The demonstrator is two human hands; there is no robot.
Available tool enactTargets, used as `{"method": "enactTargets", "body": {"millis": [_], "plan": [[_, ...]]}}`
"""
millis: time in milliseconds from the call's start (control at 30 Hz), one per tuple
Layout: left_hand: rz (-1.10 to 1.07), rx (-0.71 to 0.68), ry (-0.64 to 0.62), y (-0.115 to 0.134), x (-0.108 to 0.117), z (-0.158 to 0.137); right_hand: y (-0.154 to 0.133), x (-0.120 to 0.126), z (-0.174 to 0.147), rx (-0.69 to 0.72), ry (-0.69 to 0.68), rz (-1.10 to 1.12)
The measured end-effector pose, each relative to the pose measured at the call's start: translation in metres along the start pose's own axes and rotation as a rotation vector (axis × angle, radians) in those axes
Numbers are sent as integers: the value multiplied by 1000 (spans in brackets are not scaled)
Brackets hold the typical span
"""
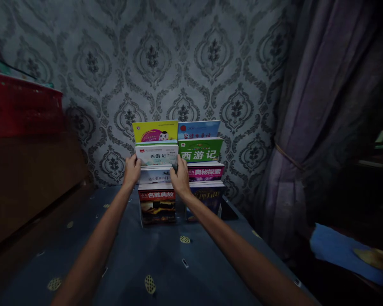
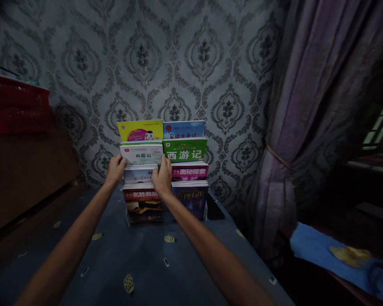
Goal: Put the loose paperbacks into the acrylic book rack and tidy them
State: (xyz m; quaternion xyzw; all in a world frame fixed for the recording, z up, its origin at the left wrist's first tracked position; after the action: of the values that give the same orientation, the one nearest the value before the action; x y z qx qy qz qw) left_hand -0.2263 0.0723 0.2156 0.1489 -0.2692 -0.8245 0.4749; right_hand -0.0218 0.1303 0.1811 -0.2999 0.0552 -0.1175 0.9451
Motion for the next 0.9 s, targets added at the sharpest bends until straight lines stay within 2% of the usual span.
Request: {"method": "enactTargets", "body": {"millis": [200,500,767,900], "plan": [[93,-13,38,1,-1,-3,-1,1,0,-16,-35,-7],[22,19,50,-3,-2,-2,-3,-1,0,-16,-17,-5],[37,34,29,-1,2,-3,-1,3,2,-39,-64,7],[-47,57,8,2,3,-3,1,10,1,-35,-97,56]]}}
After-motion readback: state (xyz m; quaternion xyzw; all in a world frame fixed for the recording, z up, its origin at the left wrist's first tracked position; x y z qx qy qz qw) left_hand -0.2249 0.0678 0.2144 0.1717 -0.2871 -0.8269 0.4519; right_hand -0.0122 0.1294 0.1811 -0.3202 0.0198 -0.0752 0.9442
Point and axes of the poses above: each hand's wrist, its own z-axis towards the middle knuckle, its own x-axis out of the back of the hand, y = z × x, the point moved 3 cm from there along z, towards the middle knuckle, and after that the axes turned 11 degrees about y, right-handed, at the moved point
